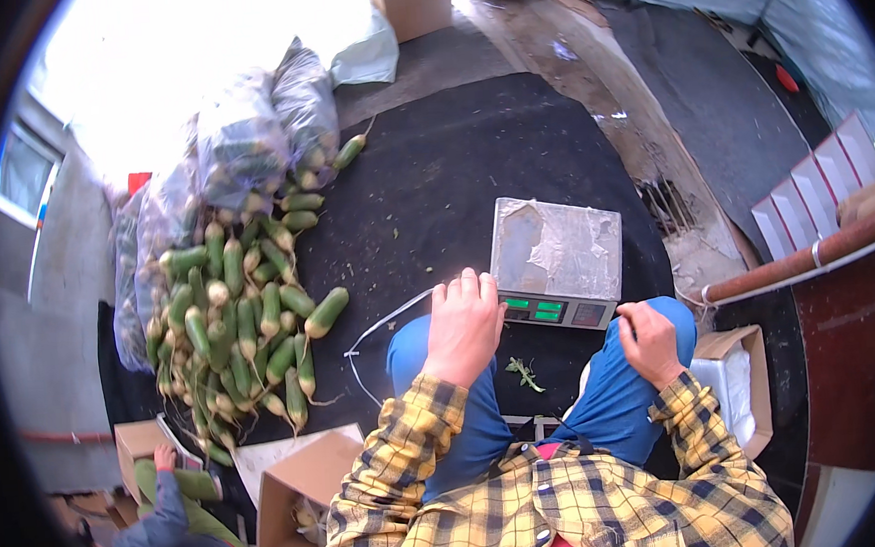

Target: Packing radishes into a plastic-lined cardboard box and weighing it on a scale.

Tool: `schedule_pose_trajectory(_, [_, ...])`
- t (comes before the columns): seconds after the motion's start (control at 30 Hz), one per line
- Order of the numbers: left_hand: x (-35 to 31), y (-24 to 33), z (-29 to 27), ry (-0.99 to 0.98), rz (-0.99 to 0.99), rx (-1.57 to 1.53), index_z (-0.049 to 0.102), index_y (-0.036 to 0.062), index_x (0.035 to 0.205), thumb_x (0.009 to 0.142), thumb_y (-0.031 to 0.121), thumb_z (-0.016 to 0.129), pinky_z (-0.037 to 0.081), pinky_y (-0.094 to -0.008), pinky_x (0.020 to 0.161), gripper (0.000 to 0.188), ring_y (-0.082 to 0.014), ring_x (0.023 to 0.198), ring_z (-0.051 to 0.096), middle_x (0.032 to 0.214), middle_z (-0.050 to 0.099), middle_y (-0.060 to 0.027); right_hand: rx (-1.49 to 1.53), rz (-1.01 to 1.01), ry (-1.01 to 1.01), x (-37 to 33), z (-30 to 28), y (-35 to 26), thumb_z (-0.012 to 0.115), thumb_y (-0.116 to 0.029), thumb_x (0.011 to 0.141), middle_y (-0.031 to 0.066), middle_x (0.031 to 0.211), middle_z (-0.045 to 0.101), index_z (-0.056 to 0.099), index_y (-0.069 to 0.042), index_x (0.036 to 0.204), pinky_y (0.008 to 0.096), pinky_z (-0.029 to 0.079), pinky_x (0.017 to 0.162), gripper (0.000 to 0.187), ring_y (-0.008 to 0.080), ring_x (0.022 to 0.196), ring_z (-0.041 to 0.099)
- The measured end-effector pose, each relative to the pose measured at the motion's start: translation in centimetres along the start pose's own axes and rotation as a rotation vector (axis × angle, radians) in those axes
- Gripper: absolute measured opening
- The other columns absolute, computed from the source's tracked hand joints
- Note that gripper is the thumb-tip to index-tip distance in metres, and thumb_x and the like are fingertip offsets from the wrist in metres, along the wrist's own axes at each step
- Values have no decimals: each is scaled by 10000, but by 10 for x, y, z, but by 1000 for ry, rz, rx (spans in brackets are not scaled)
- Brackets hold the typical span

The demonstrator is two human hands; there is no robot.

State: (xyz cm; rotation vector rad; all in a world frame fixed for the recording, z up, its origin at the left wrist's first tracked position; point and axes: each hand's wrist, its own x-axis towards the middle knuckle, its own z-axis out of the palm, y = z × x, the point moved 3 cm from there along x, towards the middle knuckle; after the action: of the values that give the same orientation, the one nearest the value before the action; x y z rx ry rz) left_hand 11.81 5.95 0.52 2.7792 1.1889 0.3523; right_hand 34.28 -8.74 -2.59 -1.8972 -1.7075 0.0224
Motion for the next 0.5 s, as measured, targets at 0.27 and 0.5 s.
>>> schedule_pose_trajectory(0.27, [41,15,54,-320,145,-103,549,39,848,797,275,621,463,-413,641,253,-300,741,605,808,584,-132,173,-36,34,0,6,10,602,-15,736,101,717,606,563,-47,827,341,487,587,104,268,628,603])
schedule_pose_trajectory(0.5, [77,23,86,-484,69,-128,557,26,895,813,278,600,475,-454,691,268,-366,821,600,884,598,-187,218,-64,42,-4,20,38,682,-265,769,87,689,542,543,-60,763,362,444,560,248,269,617,561])
